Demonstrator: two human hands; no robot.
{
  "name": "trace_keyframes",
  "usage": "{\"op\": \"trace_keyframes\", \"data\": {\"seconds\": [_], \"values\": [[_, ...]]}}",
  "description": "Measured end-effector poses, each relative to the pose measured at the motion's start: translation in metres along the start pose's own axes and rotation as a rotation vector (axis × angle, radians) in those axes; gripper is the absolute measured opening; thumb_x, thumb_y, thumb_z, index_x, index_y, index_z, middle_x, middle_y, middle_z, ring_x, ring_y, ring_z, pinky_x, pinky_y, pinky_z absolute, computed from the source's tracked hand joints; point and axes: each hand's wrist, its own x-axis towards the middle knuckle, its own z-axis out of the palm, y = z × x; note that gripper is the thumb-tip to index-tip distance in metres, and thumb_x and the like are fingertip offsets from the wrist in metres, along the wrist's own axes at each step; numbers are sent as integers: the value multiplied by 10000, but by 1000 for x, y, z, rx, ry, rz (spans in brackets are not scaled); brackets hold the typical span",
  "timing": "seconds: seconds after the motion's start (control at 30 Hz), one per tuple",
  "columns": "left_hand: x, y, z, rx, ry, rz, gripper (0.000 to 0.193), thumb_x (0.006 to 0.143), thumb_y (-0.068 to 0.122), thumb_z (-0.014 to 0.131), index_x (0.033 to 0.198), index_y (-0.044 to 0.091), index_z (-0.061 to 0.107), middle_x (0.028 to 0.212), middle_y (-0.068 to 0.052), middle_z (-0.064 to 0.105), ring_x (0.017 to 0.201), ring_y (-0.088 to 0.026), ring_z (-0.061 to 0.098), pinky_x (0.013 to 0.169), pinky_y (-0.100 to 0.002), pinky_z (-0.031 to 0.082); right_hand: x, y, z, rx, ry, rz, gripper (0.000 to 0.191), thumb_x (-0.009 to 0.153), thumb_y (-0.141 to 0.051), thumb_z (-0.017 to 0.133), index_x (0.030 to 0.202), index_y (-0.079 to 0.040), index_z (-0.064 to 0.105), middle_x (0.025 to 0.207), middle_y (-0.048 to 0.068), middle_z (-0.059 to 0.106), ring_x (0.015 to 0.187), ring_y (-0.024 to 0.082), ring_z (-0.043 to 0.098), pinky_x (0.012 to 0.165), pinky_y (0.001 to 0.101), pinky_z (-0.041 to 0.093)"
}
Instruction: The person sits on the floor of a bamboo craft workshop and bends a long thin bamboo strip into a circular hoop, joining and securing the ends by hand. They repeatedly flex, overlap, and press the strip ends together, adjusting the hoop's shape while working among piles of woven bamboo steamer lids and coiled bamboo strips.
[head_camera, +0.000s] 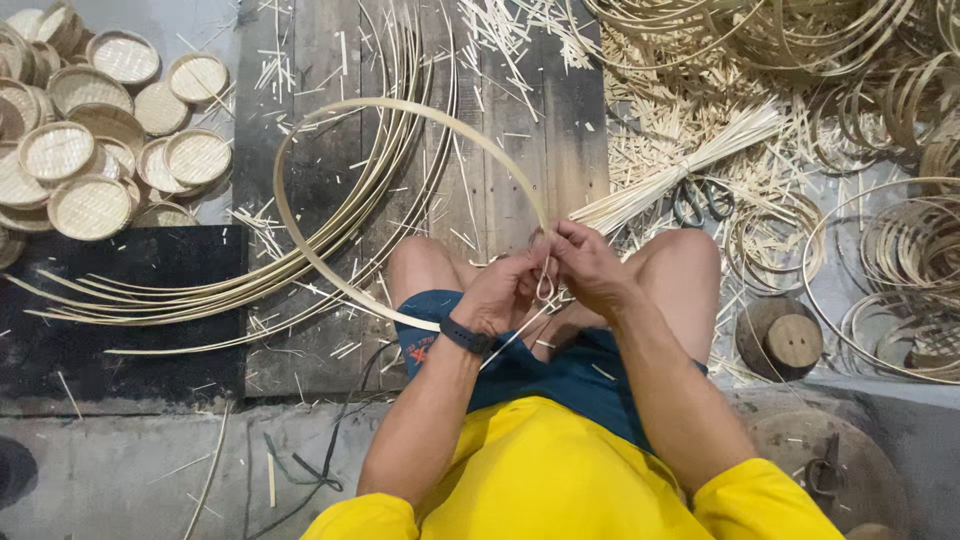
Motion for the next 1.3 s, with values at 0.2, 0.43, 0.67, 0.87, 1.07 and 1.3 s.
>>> {"op": "trace_keyframes", "data": {"seconds": [0.2,0.43,0.67,0.87,1.07,1.3], "values": [[3,-6,-6,-73,91,13,297,976,348,661,860,76,683,753,3,611,663,-111,514,612,-261,378,23,13,-2,-105,265,-231,184,1072,-163,662,929,-54,625,791,-7,590,683,63,515,616,237,423],[6,-29,-5,-51,-45,-62,372,1010,408,636,779,119,594,680,47,436,591,-103,325,565,-263,276,43,10,-20,-23,548,-203,190,973,-111,718,820,-62,617,693,6,591,588,103,525,557,261,425],[-1,-16,19,97,76,-1,366,994,365,677,797,57,665,722,5,583,632,-107,478,589,-280,380,32,4,-29,140,436,-241,140,1005,-111,679,887,-71,616,776,35,612,683,135,561,658,287,463],[-43,40,60,902,479,844,311,986,328,732,1029,22,767,762,5,606,655,-65,482,553,-251,383,8,-26,-10,455,251,-347,158,1032,-187,624,984,-37,623,898,63,625,779,175,577,735,349,486],[-48,55,83,192,425,958,229,996,239,750,1066,63,621,778,-9,620,627,-81,522,546,-246,413,40,-37,44,551,305,-214,193,1011,-216,617,892,-67,589,812,61,584,724,189,576,672,358,505],[-35,7,46,-168,487,411,233,970,264,675,914,122,499,617,34,397,510,-84,379,418,-251,270,77,-25,64,59,610,-21,169,978,-163,655,821,-111,622,679,2,577,575,135,505,515,313,405]]}}
